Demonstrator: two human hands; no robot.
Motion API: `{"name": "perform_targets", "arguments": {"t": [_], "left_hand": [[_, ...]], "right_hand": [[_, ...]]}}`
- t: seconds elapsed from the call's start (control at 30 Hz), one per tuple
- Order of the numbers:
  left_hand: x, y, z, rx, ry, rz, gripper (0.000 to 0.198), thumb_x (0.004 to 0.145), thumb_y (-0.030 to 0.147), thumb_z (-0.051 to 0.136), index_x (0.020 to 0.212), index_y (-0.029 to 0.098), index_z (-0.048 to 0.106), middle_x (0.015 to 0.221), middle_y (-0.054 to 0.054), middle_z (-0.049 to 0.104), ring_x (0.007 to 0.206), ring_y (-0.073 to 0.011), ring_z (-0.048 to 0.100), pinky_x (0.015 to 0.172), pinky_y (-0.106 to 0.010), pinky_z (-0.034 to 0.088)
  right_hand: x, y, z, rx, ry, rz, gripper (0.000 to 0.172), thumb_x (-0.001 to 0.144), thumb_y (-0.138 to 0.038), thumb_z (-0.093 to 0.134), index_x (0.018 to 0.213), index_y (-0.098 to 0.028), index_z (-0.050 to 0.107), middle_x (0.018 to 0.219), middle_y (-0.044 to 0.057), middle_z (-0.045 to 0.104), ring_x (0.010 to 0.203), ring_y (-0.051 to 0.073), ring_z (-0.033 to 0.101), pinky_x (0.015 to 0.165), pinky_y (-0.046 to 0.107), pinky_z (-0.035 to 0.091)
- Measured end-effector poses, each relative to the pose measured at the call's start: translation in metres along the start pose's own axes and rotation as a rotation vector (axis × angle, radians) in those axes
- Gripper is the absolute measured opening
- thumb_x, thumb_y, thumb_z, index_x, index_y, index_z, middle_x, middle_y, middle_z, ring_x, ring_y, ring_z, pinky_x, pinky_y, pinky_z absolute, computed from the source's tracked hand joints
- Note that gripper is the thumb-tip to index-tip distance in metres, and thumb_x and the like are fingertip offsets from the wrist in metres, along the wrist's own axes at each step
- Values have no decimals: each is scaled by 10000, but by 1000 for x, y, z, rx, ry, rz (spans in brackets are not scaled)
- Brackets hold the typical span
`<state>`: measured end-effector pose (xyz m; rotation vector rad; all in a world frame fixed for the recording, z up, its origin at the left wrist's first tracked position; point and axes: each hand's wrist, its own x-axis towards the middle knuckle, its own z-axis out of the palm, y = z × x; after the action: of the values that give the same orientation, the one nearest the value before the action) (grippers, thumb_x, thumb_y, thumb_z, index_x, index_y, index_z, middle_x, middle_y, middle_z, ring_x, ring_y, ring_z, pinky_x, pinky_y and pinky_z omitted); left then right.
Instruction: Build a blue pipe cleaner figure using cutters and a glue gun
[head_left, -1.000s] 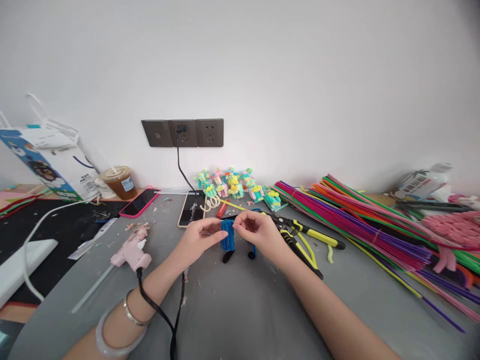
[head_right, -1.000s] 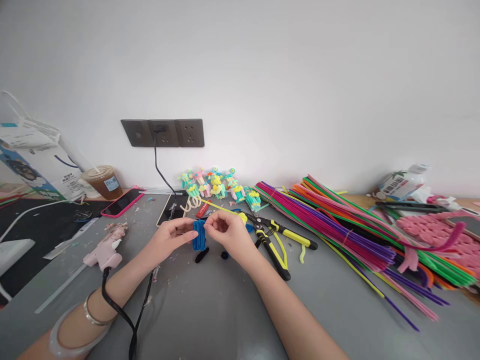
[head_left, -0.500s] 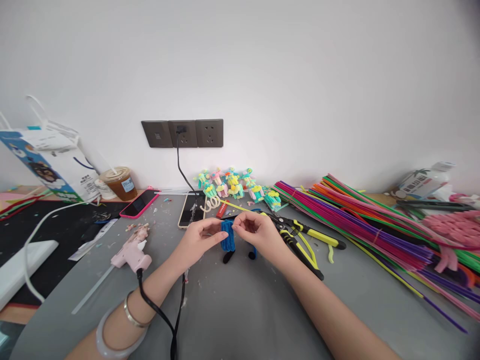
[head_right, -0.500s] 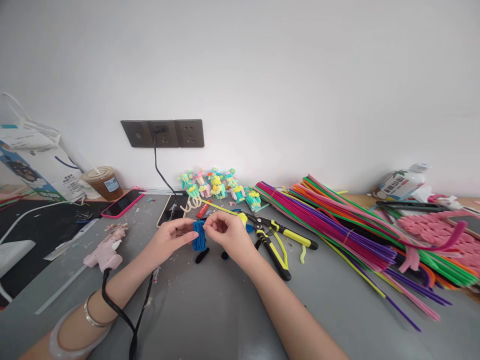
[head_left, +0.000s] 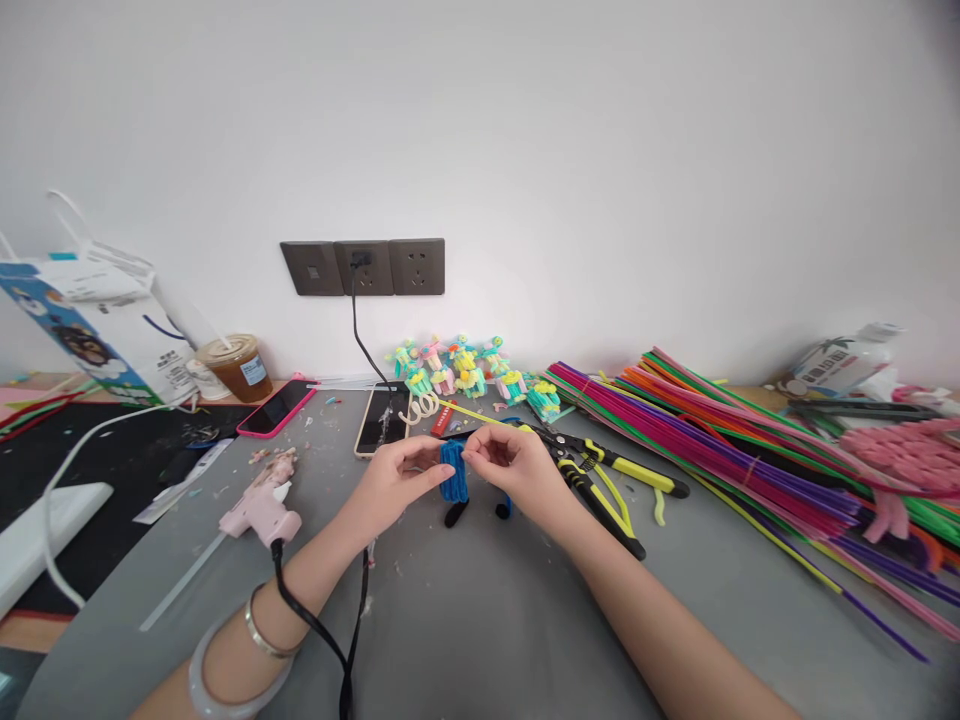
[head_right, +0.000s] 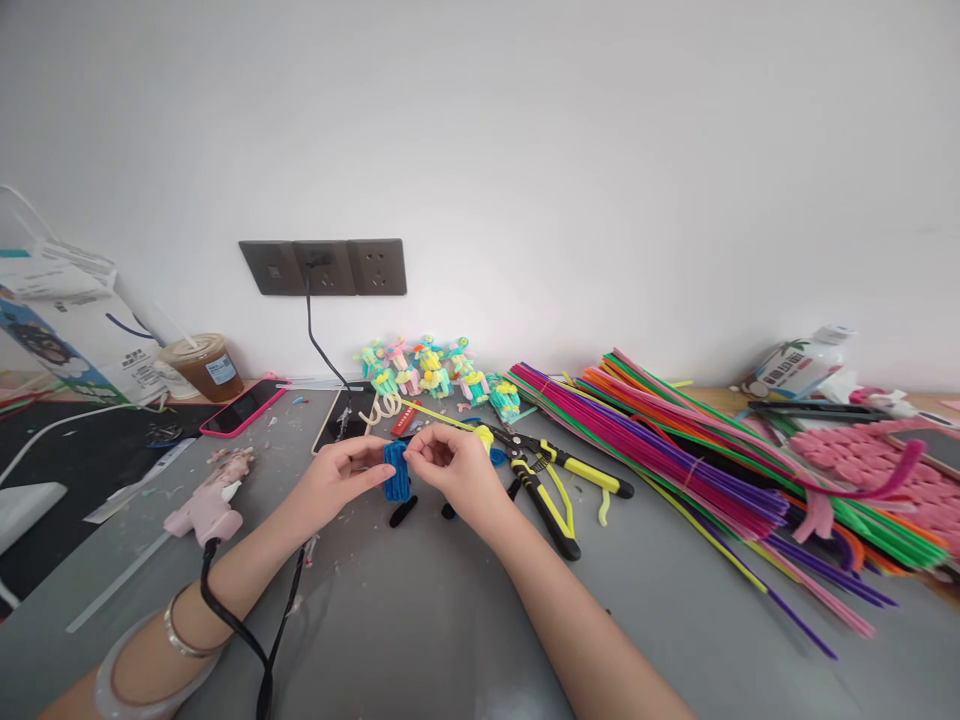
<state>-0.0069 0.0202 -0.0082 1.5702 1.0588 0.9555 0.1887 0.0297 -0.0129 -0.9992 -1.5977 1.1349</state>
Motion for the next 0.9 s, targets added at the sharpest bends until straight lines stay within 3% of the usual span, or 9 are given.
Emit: {"name": "perform_targets", "arguments": {"t": [0.9], "left_hand": [[-1,3,1,-3,11,8,292,791,372,731,990,159,716,927,-73,716,877,-221,660,788,-333,558]], "right_hand": [[-2,-4,2,-25,39,-27,207,794,-380,655,726,-187,625,589,-41,429,551,116,377,524,254,325]]}}
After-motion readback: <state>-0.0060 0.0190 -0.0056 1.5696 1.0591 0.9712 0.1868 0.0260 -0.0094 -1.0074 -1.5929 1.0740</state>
